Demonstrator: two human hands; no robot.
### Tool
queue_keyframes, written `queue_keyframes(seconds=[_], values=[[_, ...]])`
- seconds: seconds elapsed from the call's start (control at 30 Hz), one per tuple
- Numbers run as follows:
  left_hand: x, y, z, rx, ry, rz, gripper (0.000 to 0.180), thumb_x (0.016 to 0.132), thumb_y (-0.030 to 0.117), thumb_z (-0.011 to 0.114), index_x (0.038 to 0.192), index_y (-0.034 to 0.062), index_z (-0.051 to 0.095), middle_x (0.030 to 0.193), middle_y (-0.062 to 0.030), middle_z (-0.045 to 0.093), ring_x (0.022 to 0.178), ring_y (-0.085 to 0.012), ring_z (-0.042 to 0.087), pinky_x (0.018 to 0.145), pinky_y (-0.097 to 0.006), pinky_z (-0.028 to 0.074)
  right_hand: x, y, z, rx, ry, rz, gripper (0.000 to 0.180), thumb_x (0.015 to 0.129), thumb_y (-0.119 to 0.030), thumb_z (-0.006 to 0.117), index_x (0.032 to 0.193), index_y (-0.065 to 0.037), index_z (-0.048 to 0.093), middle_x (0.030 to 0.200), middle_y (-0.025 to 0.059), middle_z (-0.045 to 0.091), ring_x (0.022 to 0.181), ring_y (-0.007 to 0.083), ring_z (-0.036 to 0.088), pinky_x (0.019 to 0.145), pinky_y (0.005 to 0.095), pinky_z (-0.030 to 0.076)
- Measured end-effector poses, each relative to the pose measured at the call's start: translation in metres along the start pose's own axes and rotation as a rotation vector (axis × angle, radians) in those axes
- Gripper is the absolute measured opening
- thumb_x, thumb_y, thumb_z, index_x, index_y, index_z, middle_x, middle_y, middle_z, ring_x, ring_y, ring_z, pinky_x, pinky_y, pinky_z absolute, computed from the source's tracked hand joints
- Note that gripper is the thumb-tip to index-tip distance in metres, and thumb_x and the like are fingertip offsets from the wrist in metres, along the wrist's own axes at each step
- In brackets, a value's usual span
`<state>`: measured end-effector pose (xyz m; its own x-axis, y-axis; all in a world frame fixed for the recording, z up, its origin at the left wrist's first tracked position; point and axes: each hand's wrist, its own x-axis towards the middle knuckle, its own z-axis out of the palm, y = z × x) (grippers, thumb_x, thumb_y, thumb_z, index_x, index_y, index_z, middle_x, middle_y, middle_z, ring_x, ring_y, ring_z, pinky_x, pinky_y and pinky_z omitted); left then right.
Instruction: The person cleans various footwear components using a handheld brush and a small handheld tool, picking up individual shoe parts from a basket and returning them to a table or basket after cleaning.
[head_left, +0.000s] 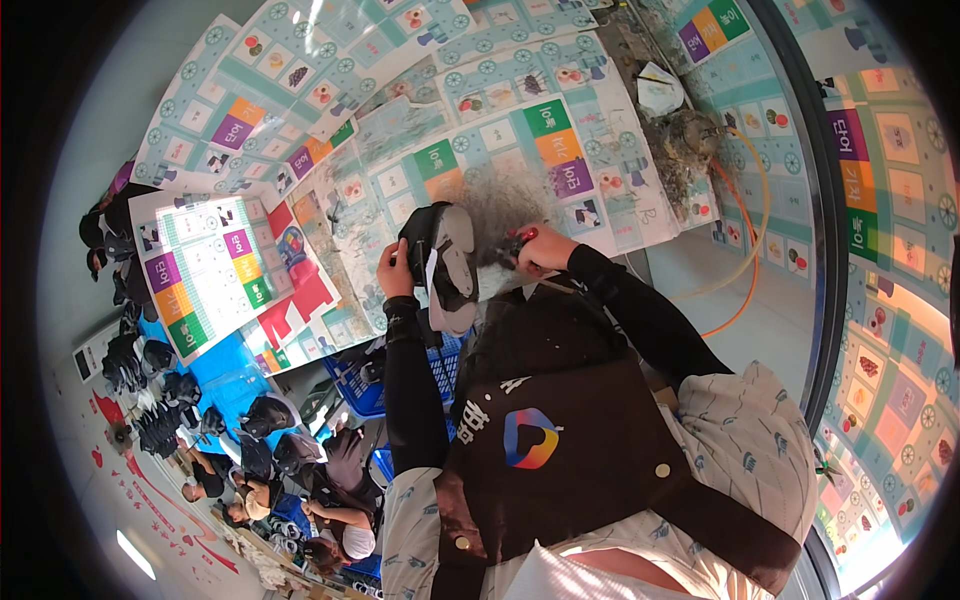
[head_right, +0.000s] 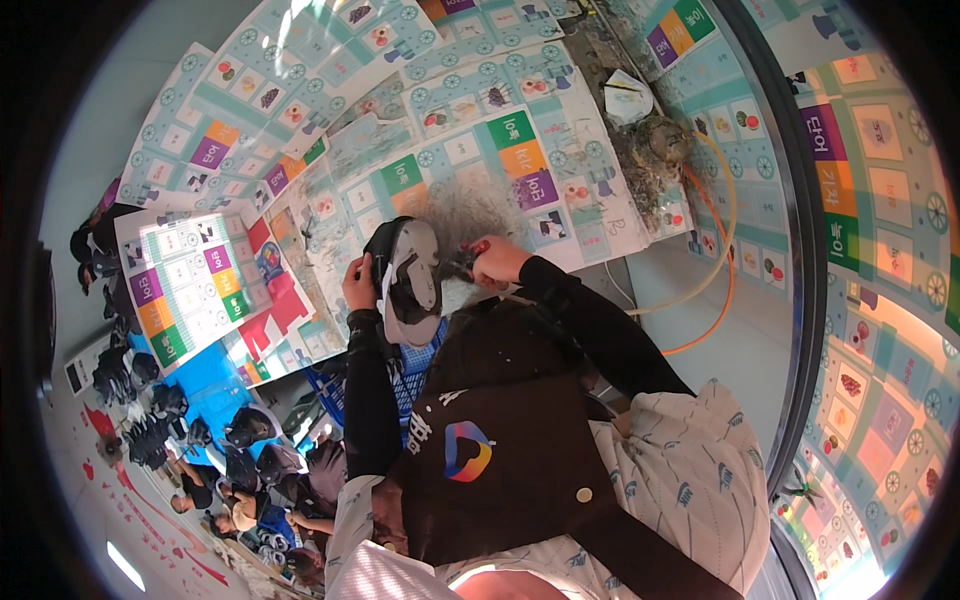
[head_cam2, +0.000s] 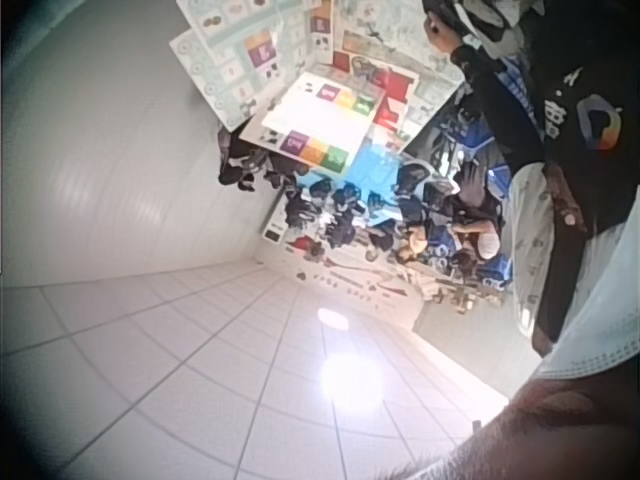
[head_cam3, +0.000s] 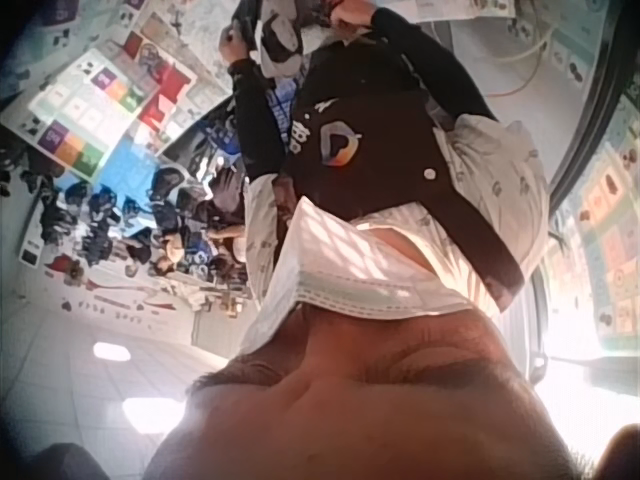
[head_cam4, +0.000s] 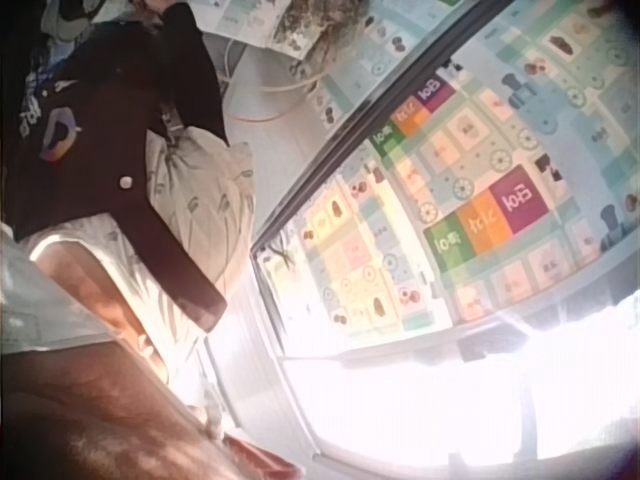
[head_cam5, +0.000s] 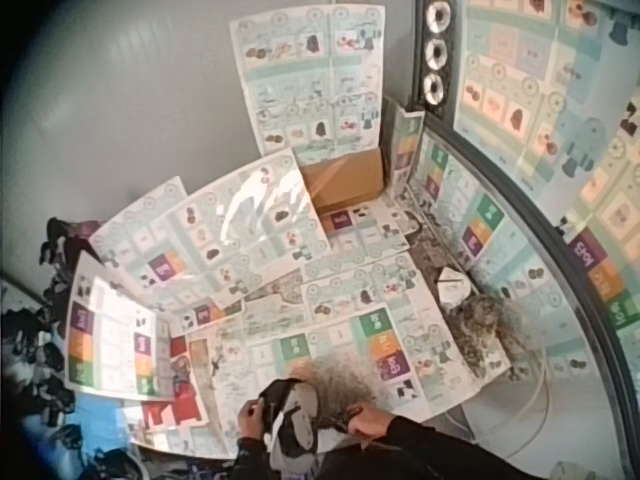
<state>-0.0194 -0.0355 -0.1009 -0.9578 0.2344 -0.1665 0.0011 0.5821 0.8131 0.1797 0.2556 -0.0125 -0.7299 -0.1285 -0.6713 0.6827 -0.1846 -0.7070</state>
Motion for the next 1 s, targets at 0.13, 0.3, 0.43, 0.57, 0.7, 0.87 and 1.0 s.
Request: queue_keyframes(seconds=[0.13,0.3,0.43,0.57,0.7,0.87,1.0], values=[[-0.001,0.005,0.004,0.032,-0.001,0.02,0.031,0.096,0.038,0.069,0.099,0.0069,0.075,0.069,-0.008,0.065,0.061,-0.0147,0.057,0.06,-0.034,0.046,0.002,0.012,-0.006,0.01,0.104,0.003,0.01,0.066,-0.004,0.066,0.071,0.0,0.058,0.053,0.0054,0.053,0.042,0.0133,0.046,0.042,0.0298,0.031],[-0.001,0.004,0.002,0.0,0.0,0.002,0.032,0.096,0.038,0.069,0.099,0.0064,0.075,0.069,-0.0075,0.065,0.061,-0.0138,0.057,0.06,-0.033,0.045,-0.004,0.008,-0.001,-0.025,0.094,-0.003,0.013,0.066,-0.005,0.066,0.059,0.0,0.056,0.051,0.0075,0.055,0.044,0.0175,0.052,0.044,0.0324,0.038],[-0.002,0.008,0.005,0.034,-0.007,-0.001,0.033,0.096,0.038,0.07,0.099,0.0058,0.075,0.069,-0.0067,0.064,0.061,-0.013,0.056,0.06,-0.032,0.045,-0.007,0.015,-0.007,-0.063,0.128,0.004,0.009,0.065,-0.007,0.066,0.059,0.0,0.063,0.053,0.0094,0.06,0.045,0.0212,0.058,0.046,0.0349,0.045],[-0.001,0.011,0.0,-0.009,0.019,0.02,0.033,0.096,0.038,0.069,0.099,0.006,0.074,0.068,-0.0057,0.064,0.061,-0.0125,0.054,0.059,-0.032,0.044,-0.009,0.015,0.0,-0.211,-0.097,0.051,0.011,0.071,-0.007,0.066,0.078,0.0,0.07,0.069,0.0082,0.068,0.056,0.0189,0.063,0.048,0.0337,0.047],[-0.003,0.053,-0.01,-0.001,-0.025,0.069,0.029,0.095,0.034,0.071,0.098,0.006,0.074,0.068,-0.005,0.061,0.063,-0.0133,0.054,0.062,-0.033,0.044,-0.019,0.014,-0.014,0.128,-0.043,-0.028,0.03,0.078,-0.007,0.064,0.107,0.001,0.067,0.094,0.0067,0.075,0.074,0.0115,0.064,0.048,0.0282,0.047],[-0.028,0.207,-0.021,0.492,-0.31,1.054,0.017,0.088,0.022,0.073,0.1,0.0106,0.072,0.078,-0.0043,0.057,0.081,-0.0242,0.056,0.084,-0.04,0.043,-0.044,0.013,-0.054,0.235,0.318,-0.135,0.033,0.08,-0.007,0.062,0.113,-0.002,0.064,0.09,0.0035,0.073,0.074,0.0109,0.063,0.049,0.0272,0.044],[-0.025,0.173,-0.007,0.769,-0.531,1.342,0.032,0.084,0.019,0.065,0.115,0.0074,0.065,0.093,-0.006,0.058,0.096,-0.026,0.056,0.095,-0.042,0.042,-0.043,0.009,-0.064,0.188,0.398,-0.14,0.033,0.08,-0.008,0.061,0.113,-0.004,0.064,0.088,0.0031,0.073,0.076,0.0109,0.065,0.048,0.0269,0.044]])
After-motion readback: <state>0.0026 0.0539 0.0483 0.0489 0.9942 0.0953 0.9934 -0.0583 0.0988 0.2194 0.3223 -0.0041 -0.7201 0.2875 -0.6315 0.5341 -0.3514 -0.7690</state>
